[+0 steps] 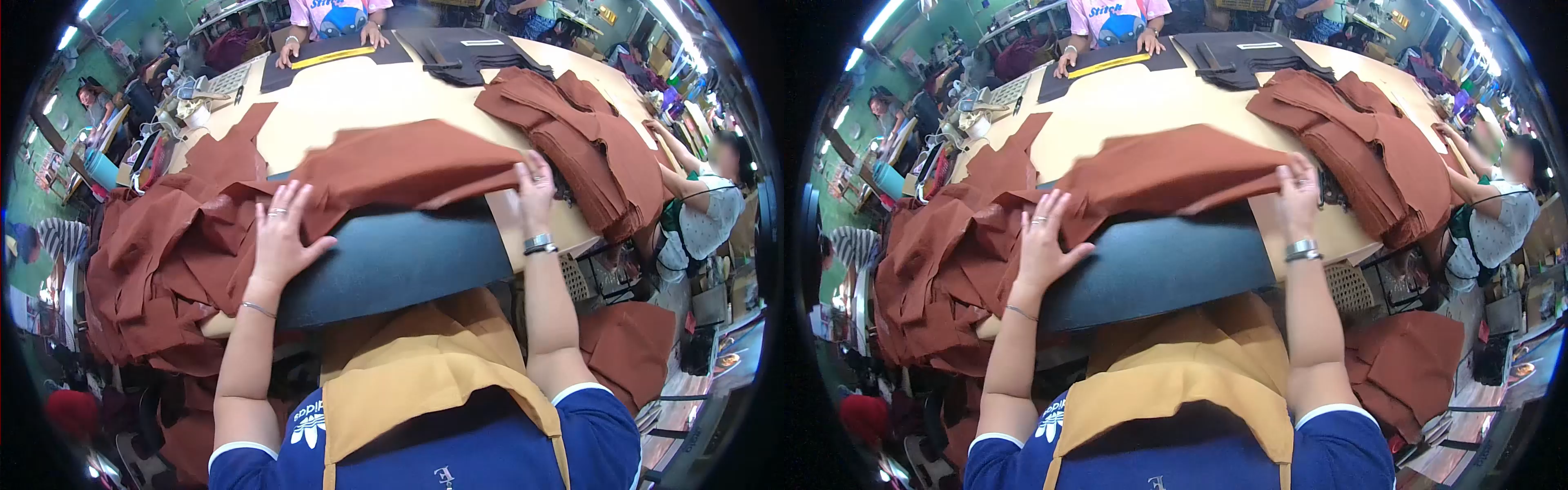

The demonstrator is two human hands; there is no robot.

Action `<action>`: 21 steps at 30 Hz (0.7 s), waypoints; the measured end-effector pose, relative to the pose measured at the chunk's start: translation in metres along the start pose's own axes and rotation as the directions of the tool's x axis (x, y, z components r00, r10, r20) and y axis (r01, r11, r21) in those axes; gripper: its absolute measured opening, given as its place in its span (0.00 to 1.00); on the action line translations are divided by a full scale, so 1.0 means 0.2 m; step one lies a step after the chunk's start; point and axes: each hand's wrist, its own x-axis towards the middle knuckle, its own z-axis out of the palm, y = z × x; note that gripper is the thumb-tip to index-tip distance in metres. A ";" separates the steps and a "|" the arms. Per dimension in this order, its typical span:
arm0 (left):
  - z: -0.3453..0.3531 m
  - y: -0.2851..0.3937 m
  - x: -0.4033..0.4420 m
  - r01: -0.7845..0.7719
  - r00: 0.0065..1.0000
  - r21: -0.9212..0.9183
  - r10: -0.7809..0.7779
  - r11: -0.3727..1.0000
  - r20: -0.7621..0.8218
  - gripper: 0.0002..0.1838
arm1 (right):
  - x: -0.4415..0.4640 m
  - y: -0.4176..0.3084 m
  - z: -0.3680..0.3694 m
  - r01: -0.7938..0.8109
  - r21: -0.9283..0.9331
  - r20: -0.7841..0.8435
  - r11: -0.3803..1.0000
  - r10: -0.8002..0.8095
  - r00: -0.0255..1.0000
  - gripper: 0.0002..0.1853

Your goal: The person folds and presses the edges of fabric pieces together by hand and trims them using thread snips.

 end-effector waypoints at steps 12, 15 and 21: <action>0.17 -0.09 0.32 0.192 0.981 0.100 -0.187 0.976 -0.053 0.28 | -0.12 0.04 -0.39 -0.124 -0.183 0.107 0.975 0.145 0.984 0.40; 0.36 0.03 0.50 0.154 0.988 0.049 -0.154 0.987 -0.013 0.39 | -0.23 -0.09 -0.27 -0.182 -0.065 0.203 0.981 0.192 0.960 0.41; 0.51 0.32 0.73 0.083 0.980 -0.070 -0.068 0.994 0.189 0.49 | -0.27 -0.21 -0.27 0.112 -0.342 0.354 0.933 0.018 0.935 0.32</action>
